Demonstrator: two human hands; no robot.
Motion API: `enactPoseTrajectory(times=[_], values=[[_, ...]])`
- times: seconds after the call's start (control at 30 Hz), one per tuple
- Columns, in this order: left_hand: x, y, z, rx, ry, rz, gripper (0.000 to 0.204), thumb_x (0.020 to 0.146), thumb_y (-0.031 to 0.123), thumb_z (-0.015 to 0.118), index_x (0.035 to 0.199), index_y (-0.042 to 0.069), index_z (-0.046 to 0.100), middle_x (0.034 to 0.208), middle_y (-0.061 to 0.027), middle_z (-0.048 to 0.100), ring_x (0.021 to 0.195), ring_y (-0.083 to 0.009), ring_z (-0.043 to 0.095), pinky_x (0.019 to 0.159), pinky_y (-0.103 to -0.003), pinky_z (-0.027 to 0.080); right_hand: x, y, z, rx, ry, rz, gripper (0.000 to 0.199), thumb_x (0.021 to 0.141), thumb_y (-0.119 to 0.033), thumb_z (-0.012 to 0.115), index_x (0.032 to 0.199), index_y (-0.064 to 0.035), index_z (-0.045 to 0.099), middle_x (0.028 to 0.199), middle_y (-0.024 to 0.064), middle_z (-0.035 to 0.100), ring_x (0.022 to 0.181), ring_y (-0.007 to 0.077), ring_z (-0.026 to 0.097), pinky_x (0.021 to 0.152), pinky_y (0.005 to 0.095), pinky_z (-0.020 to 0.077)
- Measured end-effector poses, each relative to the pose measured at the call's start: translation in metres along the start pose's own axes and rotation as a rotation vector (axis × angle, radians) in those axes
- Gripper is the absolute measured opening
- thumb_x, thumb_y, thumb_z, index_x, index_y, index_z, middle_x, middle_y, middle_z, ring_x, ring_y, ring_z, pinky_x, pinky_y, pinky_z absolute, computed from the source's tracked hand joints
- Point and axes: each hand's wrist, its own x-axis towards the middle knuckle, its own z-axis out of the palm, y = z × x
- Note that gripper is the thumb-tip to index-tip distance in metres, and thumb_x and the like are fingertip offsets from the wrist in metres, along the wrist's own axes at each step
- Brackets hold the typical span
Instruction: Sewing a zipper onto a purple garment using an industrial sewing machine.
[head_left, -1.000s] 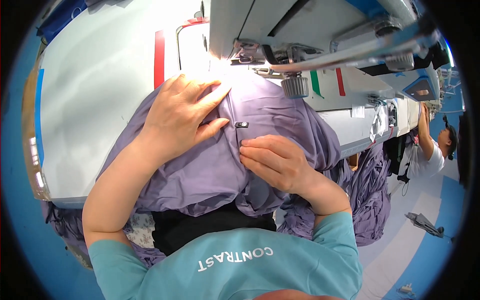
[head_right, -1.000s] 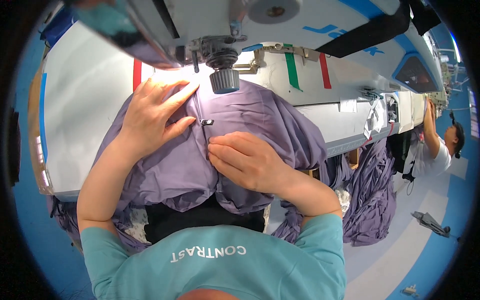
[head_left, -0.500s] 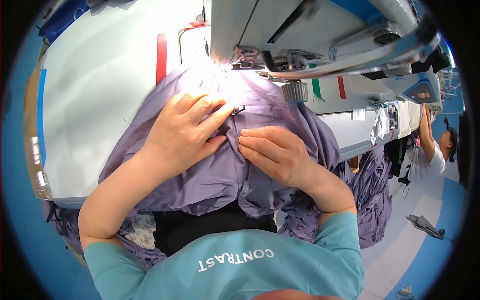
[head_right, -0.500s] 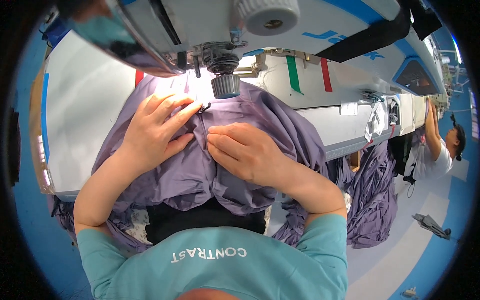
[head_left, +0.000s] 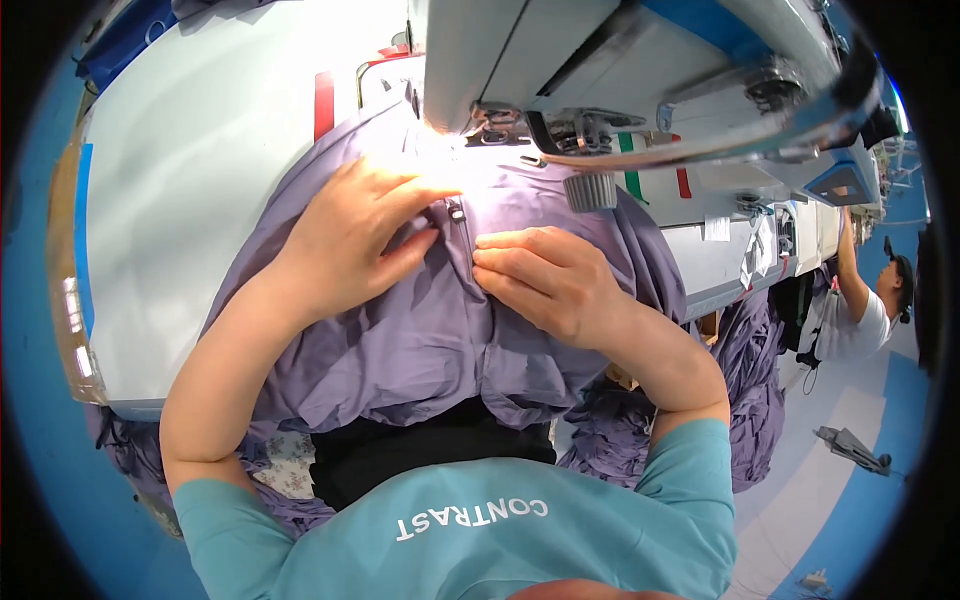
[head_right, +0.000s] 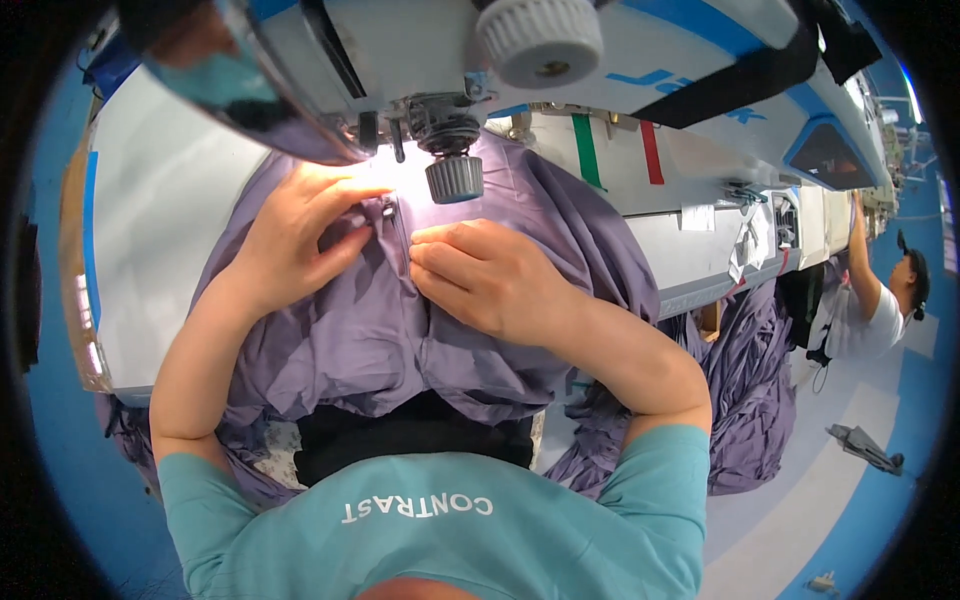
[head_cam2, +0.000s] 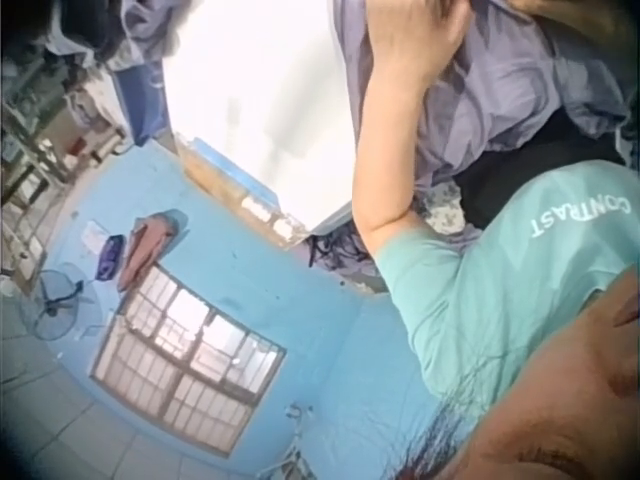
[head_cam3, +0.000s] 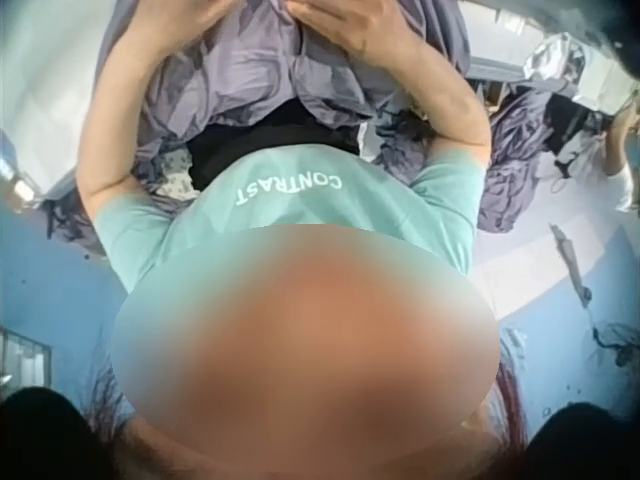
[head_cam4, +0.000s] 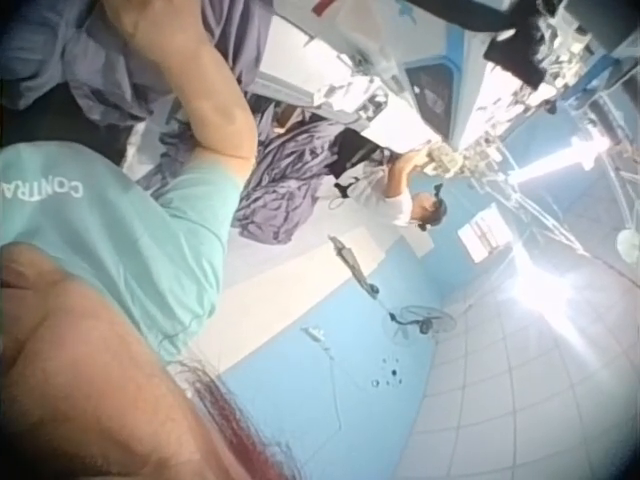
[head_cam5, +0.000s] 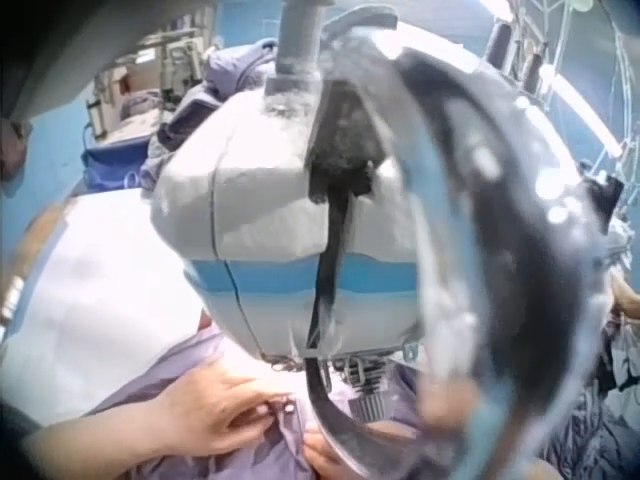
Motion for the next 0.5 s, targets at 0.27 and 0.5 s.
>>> enactPoseTrajectory(times=[0.27,0.5], values=[[-0.0073,0.0094,0.0058,0.219,0.091,0.075,0.038,0.076,0.009,0.071,0.114,0.011,0.065,0.113,-0.0037,0.061,0.100,-0.0245,0.057,0.087,-0.036,0.049,-0.0003,0.0004,0.0009,-0.017,0.027,-0.028,0.025,0.069,-0.011,0.066,0.093,-0.0035,0.066,0.102,0.0052,0.062,0.097,0.0181,0.063,0.079,0.0294,0.0527],[-0.0052,0.0053,0.0038,0.157,0.080,0.074,0.044,0.072,0.002,0.070,0.114,0.011,0.069,0.111,-0.0044,0.063,0.099,-0.0253,0.061,0.086,-0.037,0.051,0.0006,0.0069,-0.0001,0.028,0.038,-0.015,0.026,0.069,-0.011,0.066,0.093,-0.0033,0.065,0.101,0.0050,0.063,0.093,0.0183,0.064,0.078,0.0308,0.0530]])
